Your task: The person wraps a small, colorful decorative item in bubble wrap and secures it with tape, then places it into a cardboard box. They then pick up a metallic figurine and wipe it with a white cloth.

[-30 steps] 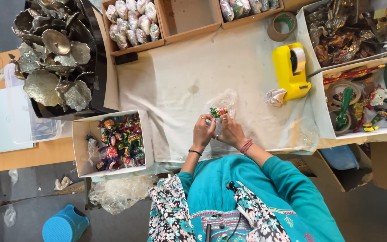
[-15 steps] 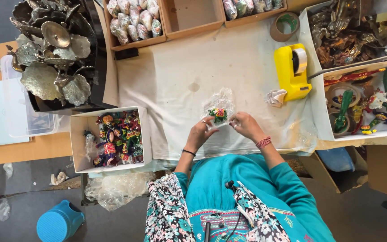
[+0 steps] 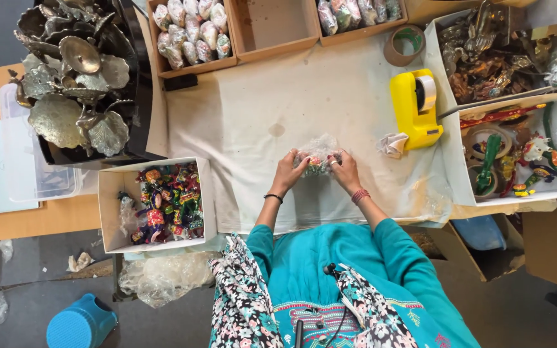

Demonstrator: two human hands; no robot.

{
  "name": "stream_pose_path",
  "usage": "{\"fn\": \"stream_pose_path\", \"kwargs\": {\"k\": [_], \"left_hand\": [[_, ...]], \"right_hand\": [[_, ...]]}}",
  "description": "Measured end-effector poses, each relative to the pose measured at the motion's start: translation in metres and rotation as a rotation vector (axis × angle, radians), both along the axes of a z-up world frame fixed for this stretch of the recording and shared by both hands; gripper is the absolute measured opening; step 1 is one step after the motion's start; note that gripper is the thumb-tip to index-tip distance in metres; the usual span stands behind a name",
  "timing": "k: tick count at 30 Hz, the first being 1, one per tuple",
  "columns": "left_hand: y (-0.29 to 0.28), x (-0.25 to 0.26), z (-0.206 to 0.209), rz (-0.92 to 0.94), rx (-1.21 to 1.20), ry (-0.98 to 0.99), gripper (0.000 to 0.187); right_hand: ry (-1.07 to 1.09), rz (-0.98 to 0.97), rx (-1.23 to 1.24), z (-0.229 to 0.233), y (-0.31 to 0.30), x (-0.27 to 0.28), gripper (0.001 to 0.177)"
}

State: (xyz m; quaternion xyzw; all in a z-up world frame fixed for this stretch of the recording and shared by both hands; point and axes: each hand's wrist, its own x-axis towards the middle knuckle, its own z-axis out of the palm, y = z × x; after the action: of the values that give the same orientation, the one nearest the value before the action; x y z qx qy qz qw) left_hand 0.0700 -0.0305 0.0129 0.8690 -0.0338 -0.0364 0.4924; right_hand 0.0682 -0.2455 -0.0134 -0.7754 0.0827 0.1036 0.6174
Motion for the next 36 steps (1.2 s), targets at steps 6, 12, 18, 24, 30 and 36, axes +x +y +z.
{"fn": "stream_pose_path", "kwargs": {"k": [6,12,18,24,30,36], "left_hand": [[-0.014,-0.002,-0.006,0.199,-0.092,0.094,0.032],[-0.024,-0.012,0.000,0.337,-0.178,0.081,0.032],[-0.025,-0.014,0.002,0.367,-0.168,0.107,0.030],[-0.018,-0.014,-0.022,0.346,-0.208,-0.006,0.029],[-0.005,-0.011,0.004,0.315,-0.251,0.146,0.015],[0.019,0.002,0.013,0.225,0.338,-0.139,0.012]], "right_hand": [[-0.055,-0.048,-0.202,0.011,0.003,-0.003,0.017],[-0.388,-0.099,-0.421,0.070,0.007,-0.007,0.035],[-0.773,0.234,-0.562,0.088,0.020,-0.014,0.038],[-0.623,0.453,-0.534,0.068,0.026,-0.018,0.051],[-0.488,0.440,-0.441,0.078,0.022,-0.016,0.051],[-0.469,0.441,-0.433,0.082,0.022,-0.015,0.054]]}}
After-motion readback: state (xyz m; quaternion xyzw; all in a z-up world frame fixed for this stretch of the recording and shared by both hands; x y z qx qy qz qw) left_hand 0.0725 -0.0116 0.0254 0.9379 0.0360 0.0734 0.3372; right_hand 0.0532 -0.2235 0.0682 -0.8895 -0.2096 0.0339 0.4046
